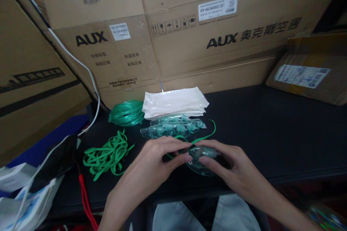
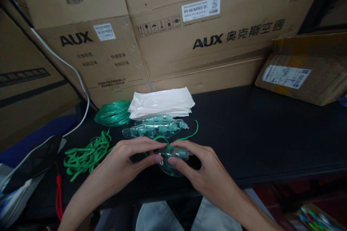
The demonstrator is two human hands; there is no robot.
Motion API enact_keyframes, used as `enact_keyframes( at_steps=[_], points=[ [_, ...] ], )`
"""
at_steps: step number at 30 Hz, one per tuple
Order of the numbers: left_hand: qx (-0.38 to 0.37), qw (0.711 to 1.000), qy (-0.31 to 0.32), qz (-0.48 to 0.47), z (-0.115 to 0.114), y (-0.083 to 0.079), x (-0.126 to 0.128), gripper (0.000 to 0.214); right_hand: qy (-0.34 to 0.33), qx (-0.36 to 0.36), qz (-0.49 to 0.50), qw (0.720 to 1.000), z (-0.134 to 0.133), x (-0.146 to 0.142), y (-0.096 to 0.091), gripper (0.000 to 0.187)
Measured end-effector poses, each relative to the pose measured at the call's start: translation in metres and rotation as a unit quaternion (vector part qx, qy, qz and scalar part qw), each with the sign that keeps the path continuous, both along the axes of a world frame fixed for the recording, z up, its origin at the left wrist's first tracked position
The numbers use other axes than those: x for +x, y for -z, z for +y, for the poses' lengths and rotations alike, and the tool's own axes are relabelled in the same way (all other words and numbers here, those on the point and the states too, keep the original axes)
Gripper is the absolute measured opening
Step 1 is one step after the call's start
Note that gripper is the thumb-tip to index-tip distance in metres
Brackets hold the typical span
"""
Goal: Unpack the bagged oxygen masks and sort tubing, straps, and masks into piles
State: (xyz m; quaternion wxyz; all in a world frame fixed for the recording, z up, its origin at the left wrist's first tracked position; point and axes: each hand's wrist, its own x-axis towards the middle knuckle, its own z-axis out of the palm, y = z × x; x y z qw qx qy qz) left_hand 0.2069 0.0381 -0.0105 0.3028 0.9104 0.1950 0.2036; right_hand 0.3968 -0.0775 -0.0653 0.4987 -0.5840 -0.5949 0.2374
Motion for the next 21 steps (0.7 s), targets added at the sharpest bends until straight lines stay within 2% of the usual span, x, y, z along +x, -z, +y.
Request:
enact_keyframes(
  at_steps=[7,12,18,21],
  points=[
    [-0.006,1.0,-0.013,-0.008,0.0,0.003,0.002,0.025,-0.008,-0.01,0.003,1.0,0.001,-0.001,-0.002,0.017],
    [-0.032,0.999,-0.036,-0.005,0.0,0.003,0.003,0.026,0.002,-0.012,0.004,1.0,0.001,-0.001,-0.003,0.022],
    [-0.106,0.975,-0.194,-0.031,-0.008,0.004,0.012,0.032,0.062,0.026,-0.003,0.998,0.003,-0.001,-0.002,0.026],
    [-0.129,0.965,-0.225,-0.021,-0.011,0.004,0.014,0.04,0.093,0.07,-0.018,0.993,0.009,-0.003,-0.002,0.027]
  ],
)
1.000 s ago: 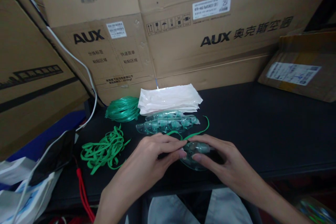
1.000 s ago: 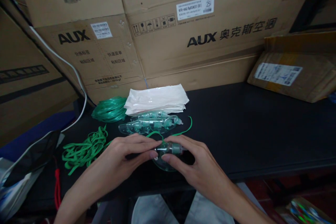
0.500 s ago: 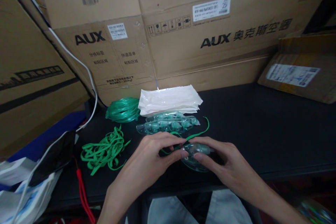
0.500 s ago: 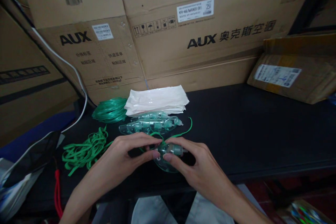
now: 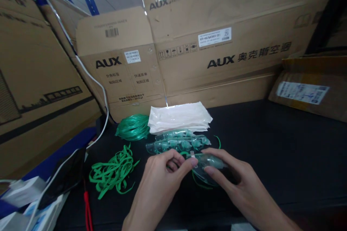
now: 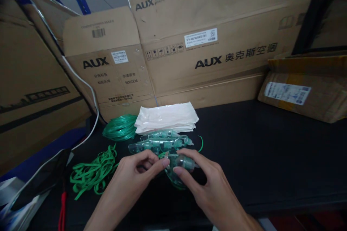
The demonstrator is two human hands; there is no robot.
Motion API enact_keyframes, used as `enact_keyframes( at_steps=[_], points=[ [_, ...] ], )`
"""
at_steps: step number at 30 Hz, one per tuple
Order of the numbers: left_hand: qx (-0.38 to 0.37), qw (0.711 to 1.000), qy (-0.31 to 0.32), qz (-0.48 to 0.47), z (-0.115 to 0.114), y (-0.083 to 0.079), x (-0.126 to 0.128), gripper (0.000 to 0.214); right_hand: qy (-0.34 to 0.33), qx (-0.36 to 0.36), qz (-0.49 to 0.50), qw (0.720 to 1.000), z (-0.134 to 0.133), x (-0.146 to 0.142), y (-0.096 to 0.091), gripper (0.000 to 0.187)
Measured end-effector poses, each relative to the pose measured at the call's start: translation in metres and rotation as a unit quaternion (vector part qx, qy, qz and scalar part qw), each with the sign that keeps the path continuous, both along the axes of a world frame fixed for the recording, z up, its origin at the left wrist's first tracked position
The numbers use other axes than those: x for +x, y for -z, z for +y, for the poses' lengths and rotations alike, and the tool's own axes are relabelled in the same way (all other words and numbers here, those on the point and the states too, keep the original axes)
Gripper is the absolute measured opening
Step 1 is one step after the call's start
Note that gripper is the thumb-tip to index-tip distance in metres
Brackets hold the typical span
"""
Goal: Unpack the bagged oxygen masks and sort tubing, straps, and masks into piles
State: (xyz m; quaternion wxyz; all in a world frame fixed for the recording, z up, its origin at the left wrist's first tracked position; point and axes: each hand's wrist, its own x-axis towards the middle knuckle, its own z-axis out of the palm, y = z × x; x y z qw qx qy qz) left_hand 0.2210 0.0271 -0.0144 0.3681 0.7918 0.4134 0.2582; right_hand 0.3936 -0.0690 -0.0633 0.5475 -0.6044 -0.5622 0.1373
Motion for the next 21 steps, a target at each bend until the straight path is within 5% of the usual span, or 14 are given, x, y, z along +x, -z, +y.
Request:
enact_keyframes(
  at_steps=[7,12,21],
  points=[
    [-0.106,0.983,0.059,-0.139,0.01,-0.004,-0.006,0.044,-0.001,0.071,-0.054,0.996,0.018,-0.009,-0.024,0.027],
    [-0.121,0.968,0.025,-0.22,0.01,-0.01,-0.01,0.042,-0.02,0.059,-0.052,0.997,0.023,-0.017,-0.045,0.025],
    [-0.162,0.961,0.02,-0.225,0.009,-0.01,-0.009,0.041,-0.054,0.07,-0.108,0.99,0.021,-0.017,-0.046,0.034]
  ],
)
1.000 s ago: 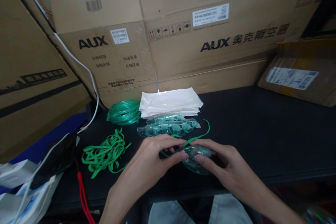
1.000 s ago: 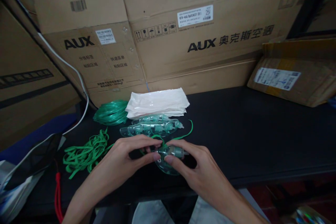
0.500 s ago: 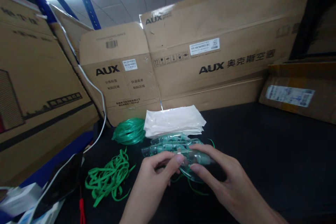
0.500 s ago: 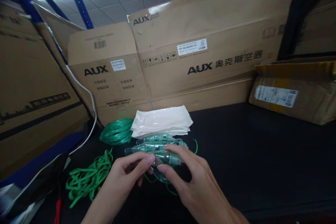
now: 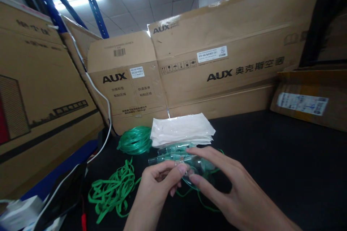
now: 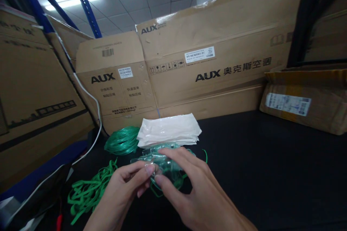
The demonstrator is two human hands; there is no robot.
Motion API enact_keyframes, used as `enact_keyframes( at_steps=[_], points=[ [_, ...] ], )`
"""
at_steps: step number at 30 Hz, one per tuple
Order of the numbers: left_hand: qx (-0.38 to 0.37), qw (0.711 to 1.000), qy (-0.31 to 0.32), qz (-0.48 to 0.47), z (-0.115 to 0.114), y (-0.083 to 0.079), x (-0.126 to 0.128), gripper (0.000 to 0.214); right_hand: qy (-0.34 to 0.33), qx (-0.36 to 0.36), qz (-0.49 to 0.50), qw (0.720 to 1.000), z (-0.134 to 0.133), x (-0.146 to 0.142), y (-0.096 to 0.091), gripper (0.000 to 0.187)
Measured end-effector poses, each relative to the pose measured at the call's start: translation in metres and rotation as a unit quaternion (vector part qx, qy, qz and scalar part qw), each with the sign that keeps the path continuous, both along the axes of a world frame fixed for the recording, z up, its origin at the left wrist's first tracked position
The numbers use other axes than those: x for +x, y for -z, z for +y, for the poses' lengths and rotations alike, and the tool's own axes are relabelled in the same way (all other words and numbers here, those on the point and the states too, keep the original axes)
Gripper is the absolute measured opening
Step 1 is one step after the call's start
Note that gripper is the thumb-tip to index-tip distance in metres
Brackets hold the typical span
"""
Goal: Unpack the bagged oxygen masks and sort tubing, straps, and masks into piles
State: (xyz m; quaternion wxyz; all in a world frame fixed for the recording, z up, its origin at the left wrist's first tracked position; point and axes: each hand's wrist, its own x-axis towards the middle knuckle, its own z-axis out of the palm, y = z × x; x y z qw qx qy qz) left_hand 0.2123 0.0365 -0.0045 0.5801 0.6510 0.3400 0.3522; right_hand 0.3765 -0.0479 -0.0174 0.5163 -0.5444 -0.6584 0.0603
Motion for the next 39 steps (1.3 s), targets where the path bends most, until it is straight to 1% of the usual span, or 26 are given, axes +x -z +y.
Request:
enact_keyframes(
  at_steps=[3,5,9,13,17,20,22,26,31,33,36,39],
  points=[
    [-0.021,1.0,0.01,-0.006,-0.002,0.002,0.004,0.041,-0.053,0.019,-0.002,0.998,0.0,-0.001,-0.003,0.028],
    [-0.035,0.999,0.017,-0.02,-0.004,0.003,0.006,0.042,-0.067,0.029,0.009,0.997,0.001,-0.003,-0.005,0.029],
    [-0.052,0.998,0.018,-0.031,-0.006,0.004,0.008,0.05,-0.062,0.034,0.017,0.997,0.001,-0.003,-0.007,0.03],
    [-0.048,0.998,0.027,-0.013,-0.005,0.006,0.007,0.055,-0.065,0.029,0.03,0.997,0.002,-0.002,-0.005,0.026],
    [-0.05,0.998,0.029,0.01,-0.003,0.006,0.006,0.057,-0.064,0.03,0.031,0.997,0.002,-0.002,-0.003,0.028],
    [-0.048,0.998,0.029,0.02,-0.003,0.003,0.006,0.052,-0.06,0.004,0.028,0.998,0.001,-0.002,-0.003,0.025],
    [-0.045,0.998,0.026,0.022,-0.004,0.002,0.007,0.047,-0.063,-0.018,0.044,0.997,0.001,-0.002,-0.004,0.022],
    [-0.04,0.999,0.006,0.017,-0.007,0.001,0.009,0.039,-0.071,-0.041,0.085,0.993,0.002,-0.001,-0.006,0.021],
    [-0.028,0.999,-0.016,0.023,-0.012,0.001,0.011,0.037,-0.076,-0.064,0.113,0.989,0.002,-0.001,-0.008,0.015],
    [-0.01,0.999,-0.027,0.019,-0.013,0.001,0.012,0.037,-0.065,-0.056,0.117,0.989,0.002,-0.001,-0.008,0.017],
    [0.024,0.999,-0.044,0.005,-0.013,0.002,0.012,0.036,-0.051,-0.026,0.104,0.993,0.001,-0.003,-0.006,0.02],
    [0.04,0.998,-0.038,-0.002,-0.011,0.004,0.012,0.039,-0.036,0.006,0.076,0.996,-0.001,-0.005,-0.005,0.023]
  ],
)
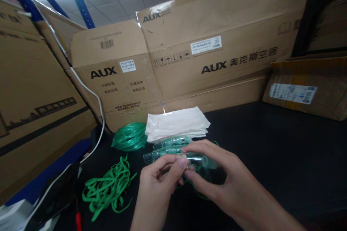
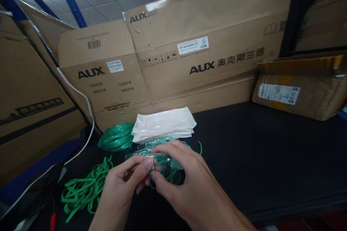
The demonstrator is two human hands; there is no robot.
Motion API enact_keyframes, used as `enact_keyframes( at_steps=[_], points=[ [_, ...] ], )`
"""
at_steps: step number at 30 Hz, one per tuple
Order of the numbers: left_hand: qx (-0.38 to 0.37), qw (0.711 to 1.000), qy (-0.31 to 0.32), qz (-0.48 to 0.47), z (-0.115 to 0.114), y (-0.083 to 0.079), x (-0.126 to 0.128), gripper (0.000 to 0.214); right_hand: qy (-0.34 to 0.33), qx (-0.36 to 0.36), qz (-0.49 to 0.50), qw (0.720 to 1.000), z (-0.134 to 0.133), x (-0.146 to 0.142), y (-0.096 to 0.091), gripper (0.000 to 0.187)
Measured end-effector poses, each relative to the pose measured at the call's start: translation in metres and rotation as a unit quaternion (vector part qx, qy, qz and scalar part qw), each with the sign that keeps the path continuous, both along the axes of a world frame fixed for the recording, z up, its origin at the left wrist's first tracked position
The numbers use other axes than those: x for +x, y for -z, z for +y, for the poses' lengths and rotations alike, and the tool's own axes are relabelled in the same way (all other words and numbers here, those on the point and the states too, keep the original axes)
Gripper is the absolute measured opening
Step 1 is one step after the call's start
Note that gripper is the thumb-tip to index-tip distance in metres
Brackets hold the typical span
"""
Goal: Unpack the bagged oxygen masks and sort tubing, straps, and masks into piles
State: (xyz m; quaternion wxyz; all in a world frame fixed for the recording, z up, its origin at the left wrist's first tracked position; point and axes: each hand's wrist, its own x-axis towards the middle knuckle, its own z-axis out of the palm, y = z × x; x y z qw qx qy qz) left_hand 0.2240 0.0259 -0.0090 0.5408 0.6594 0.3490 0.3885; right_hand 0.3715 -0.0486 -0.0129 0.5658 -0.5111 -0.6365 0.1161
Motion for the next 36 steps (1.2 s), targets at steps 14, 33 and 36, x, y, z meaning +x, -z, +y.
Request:
enact_keyframes(
  at_steps=[14,33,36],
  points=[
    [0.01,0.998,0.037,-0.058,-0.002,0.0,0.001,0.051,0.047,0.136,-0.117,0.983,-0.009,-0.005,-0.003,0.039],
    [-0.076,0.995,0.059,-0.023,-0.001,-0.003,-0.012,0.046,0.045,0.142,-0.116,0.982,-0.015,-0.012,-0.009,0.036],
    [-0.095,0.993,0.071,-0.027,-0.001,-0.003,-0.011,0.047,0.044,0.125,-0.108,0.985,-0.014,-0.012,-0.01,0.035]
  ],
)
